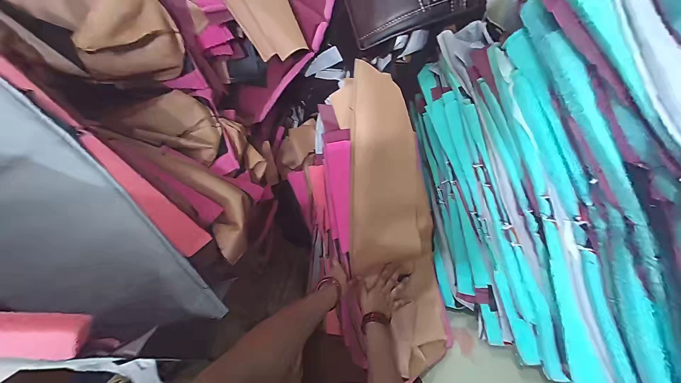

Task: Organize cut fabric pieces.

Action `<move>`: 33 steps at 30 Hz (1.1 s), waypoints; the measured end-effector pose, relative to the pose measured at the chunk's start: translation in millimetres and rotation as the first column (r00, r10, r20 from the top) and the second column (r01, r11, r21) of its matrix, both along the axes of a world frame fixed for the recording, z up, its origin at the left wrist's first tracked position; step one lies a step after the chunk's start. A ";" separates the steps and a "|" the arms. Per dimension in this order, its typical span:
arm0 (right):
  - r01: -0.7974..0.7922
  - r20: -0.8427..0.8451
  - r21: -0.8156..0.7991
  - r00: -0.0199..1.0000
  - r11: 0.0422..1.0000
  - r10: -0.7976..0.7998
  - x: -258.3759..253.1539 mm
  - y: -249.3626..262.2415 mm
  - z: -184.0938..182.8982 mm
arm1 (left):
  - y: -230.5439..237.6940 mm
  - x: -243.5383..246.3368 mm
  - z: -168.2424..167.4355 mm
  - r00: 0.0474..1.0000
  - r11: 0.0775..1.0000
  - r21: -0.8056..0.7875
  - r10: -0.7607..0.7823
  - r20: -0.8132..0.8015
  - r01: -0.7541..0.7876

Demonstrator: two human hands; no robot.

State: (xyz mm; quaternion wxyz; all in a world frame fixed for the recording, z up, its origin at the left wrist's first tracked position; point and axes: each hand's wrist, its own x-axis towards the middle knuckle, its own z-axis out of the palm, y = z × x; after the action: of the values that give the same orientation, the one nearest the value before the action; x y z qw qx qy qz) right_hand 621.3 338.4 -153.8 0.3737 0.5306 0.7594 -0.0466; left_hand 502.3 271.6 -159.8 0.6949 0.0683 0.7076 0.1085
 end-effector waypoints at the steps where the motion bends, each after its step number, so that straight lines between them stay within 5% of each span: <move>1: 0.007 0.005 -0.009 1.000 1.000 -0.007 -3.9 1.7 -6.3 | 0.5 -5.4 -1.8 1.000 1.000 0.025 -0.002 -0.017 0.003; 4: -0.058 -0.009 0.007 0.998 0.998 0.058 3.6 25.1 -16.2 | 13.4 -20.2 10.5 0.999 0.999 0.022 -0.032 -0.027 0.032; 8: -0.151 0.005 0.043 0.989 0.988 0.150 3.6 42.7 6.4 | -7.6 -47.1 52.0 0.989 0.974 0.172 0.146 0.004 -0.145; 11: -0.272 0.063 0.158 0.962 0.949 0.265 -4.0 33.2 22.1 | -52.9 -74.1 97.9 0.953 0.856 0.431 0.302 0.033 -0.286; 14: -0.285 -0.093 0.311 0.940 0.907 0.327 -22.7 5.4 33.9 | -112.8 -115.4 156.3 0.913 0.709 0.671 0.391 -0.117 -0.217; 16: -0.227 -0.270 0.271 0.915 0.936 0.300 -62.5 -26.6 57.4 | -160.7 -145.8 185.7 0.780 0.611 0.789 0.522 -0.345 -0.060; 18: -0.185 -0.561 0.210 0.781 0.960 0.273 -97.4 -58.6 62.0 | -215.1 -179.8 195.7 0.502 0.616 0.783 0.651 -0.569 0.088; 21: -0.322 -0.740 0.083 0.614 0.943 0.275 -159.9 -102.9 78.1 | -315.4 -238.9 182.2 0.027 0.740 0.671 0.673 -0.740 -0.052; 24: -0.479 -0.837 -0.083 0.509 0.874 0.200 -227.1 -146.0 81.7 | -430.2 -282.9 155.9 -0.156 0.683 0.580 0.578 -0.801 -0.445; 28: -0.579 -0.806 -0.392 0.591 0.715 0.037 -319.2 -191.3 77.7 | -506.5 -297.1 116.8 -0.194 0.361 0.586 0.710 -0.677 -0.726; 33: -0.386 -0.633 -0.719 0.707 0.578 -0.315 -375.2 -225.1 58.1 | -507.4 -310.7 73.2 -0.004 0.288 0.621 0.906 -0.424 -0.729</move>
State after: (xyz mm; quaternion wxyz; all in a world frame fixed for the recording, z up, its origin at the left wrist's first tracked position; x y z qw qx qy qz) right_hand 246.1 113.3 -95.6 0.2540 0.2192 0.7420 -0.5804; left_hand 191.6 -235.8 -86.6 0.1316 -0.2469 0.7974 0.5346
